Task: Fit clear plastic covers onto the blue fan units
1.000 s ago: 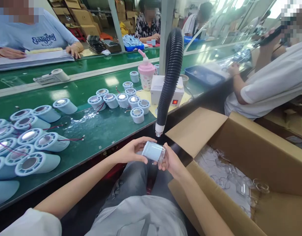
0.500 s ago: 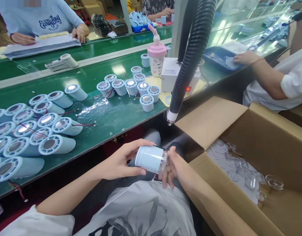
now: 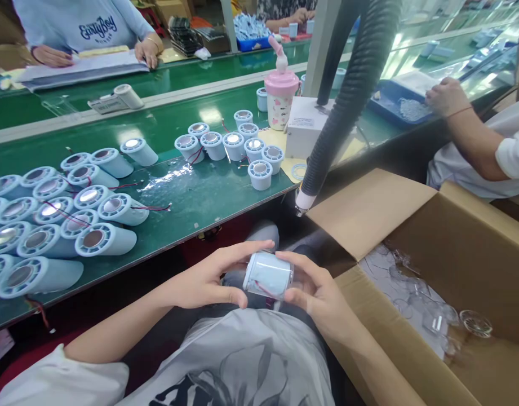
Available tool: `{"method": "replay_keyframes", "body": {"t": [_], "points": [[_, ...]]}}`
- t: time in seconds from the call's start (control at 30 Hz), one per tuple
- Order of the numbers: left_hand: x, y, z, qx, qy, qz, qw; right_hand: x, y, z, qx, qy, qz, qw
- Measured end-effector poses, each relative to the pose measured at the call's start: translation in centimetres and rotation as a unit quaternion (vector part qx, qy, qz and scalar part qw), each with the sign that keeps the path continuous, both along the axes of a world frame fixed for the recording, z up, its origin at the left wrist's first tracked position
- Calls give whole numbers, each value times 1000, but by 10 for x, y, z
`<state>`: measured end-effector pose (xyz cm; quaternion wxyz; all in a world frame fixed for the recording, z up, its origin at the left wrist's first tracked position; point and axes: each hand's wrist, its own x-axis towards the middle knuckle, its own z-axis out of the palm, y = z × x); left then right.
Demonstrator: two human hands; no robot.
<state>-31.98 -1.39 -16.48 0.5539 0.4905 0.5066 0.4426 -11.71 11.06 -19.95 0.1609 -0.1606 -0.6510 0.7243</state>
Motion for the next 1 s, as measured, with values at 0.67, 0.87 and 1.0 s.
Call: {"method": "replay_keyframes", "body": {"t": [0.67, 0.87, 1.0], "points": [[3, 17, -21, -76, -117, -46, 989, 7, 5, -9, -195, -56, -51, 978], [18, 19, -17, -40, 103, 61, 992, 8, -3, -14, -54, -90, -36, 994], [17, 15, -17, -17, 159, 67, 985, 11, -9, -14, -62, -92, -40, 993]]}}
